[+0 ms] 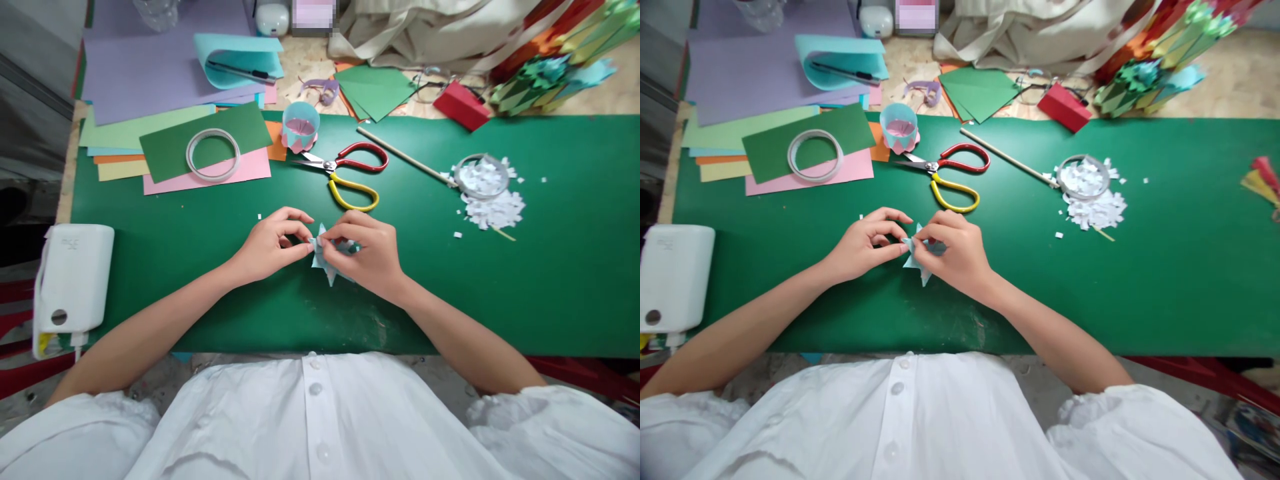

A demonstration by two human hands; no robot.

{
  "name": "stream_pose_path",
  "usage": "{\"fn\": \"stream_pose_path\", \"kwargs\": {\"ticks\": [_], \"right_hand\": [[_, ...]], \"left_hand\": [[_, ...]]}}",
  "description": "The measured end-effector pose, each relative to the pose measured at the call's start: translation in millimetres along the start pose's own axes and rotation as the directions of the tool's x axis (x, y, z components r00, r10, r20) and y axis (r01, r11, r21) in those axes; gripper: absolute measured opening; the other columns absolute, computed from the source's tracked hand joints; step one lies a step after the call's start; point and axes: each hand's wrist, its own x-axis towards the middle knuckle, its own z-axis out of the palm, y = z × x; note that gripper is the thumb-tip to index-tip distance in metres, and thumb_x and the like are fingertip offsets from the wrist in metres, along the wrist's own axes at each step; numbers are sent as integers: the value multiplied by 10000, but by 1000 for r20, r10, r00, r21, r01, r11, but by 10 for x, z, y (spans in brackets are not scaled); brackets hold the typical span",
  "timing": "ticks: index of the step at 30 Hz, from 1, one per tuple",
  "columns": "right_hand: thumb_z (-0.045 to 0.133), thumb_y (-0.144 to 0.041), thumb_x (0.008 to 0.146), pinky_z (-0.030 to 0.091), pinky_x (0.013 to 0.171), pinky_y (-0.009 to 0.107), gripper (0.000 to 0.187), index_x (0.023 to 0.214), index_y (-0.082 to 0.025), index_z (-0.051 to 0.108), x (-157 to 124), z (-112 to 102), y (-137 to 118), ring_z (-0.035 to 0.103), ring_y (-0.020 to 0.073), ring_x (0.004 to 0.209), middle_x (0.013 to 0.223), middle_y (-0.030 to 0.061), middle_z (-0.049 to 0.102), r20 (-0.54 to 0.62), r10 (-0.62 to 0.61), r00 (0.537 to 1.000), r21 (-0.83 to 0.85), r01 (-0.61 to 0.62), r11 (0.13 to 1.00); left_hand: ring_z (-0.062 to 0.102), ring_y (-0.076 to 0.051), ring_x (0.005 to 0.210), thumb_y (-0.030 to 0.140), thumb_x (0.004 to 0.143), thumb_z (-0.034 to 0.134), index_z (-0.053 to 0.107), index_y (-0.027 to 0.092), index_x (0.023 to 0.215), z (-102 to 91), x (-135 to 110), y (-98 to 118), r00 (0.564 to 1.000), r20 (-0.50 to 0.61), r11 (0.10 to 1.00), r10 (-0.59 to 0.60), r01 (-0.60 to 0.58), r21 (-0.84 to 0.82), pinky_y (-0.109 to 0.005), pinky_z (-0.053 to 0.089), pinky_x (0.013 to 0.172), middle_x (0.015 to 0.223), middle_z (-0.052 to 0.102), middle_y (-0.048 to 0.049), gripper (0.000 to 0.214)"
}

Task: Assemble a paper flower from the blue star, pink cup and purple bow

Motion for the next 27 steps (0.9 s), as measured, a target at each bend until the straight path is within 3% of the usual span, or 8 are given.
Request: {"fn": "stream_pose_path", "kwargs": {"ticks": [4,7,9,12,16,21,24,27], "right_hand": [[667,-153,831,444,533,279,130,725,-215,711,114,-165,28,577,122,595,696,6,670,-76,99,992,123,-89,988],[673,-165,870,416,594,327,144,751,-235,712,229,-467,294,564,156,629,692,25,648,-251,64,966,-30,-74,997],[651,-216,917,385,643,346,141,805,-243,732,259,-760,642,582,180,666,694,42,643,-332,7,943,-263,-100,960],[655,-243,924,281,632,363,131,835,-261,750,184,-1239,1314,579,220,681,649,56,630,-374,-84,924,-565,-155,810],[717,-218,857,211,518,343,90,870,-287,774,0,-1640,2041,365,147,447,550,6,592,-379,-228,897,-683,-105,722],[699,-456,864,90,451,314,259,715,-250,746,-45,-1628,2328,104,80,340,370,-42,400,-304,-413,859,-734,65,676],[700,-485,857,92,467,309,287,691,-252,728,-28,-1581,2337,118,81,328,361,-47,399,-308,-435,846,-722,90,686],[733,-424,846,96,522,323,245,679,-244,729,5,-1557,2197,253,91,343,373,-35,408,-341,-326,882,-704,-9,711]], "left_hand": [[614,-116,821,319,781,679,666,159,766,-8,5,19,1000,-19,1000,-18,17,-24,-219,493,626,1142,615,-85,161],[598,-118,826,298,771,664,617,161,729,-10,8,11,999,-46,998,-26,23,-62,-227,497,651,1086,620,-74,151],[579,-105,776,276,757,652,594,163,724,-14,14,-1,997,-57,994,-48,42,-104,-232,493,652,1033,625,-59,131],[561,-89,689,256,750,636,614,168,782,-29,25,-14,994,-39,981,-101,92,-173,-237,473,640,905,643,-25,97],[552,-90,651,255,763,629,611,172,799,-44,44,-15,992,-31,973,-123,114,-202,-233,441,634,745,628,15,93],[551,-95,668,265,760,639,577,176,800,-42,53,-24,991,-58,974,-119,105,-201,-232,434,631,765,621,14,116],[552,-96,675,261,752,647,556,179,796,-38,46,-29,992,-68,977,-109,95,-193,-231,443,632,780,622,9,130],[567,-96,684,259,753,647,544,179,796,-29,41,-28,992,-70,977,-105,89,-195,-230,461,636,800,630,4,137]]}}
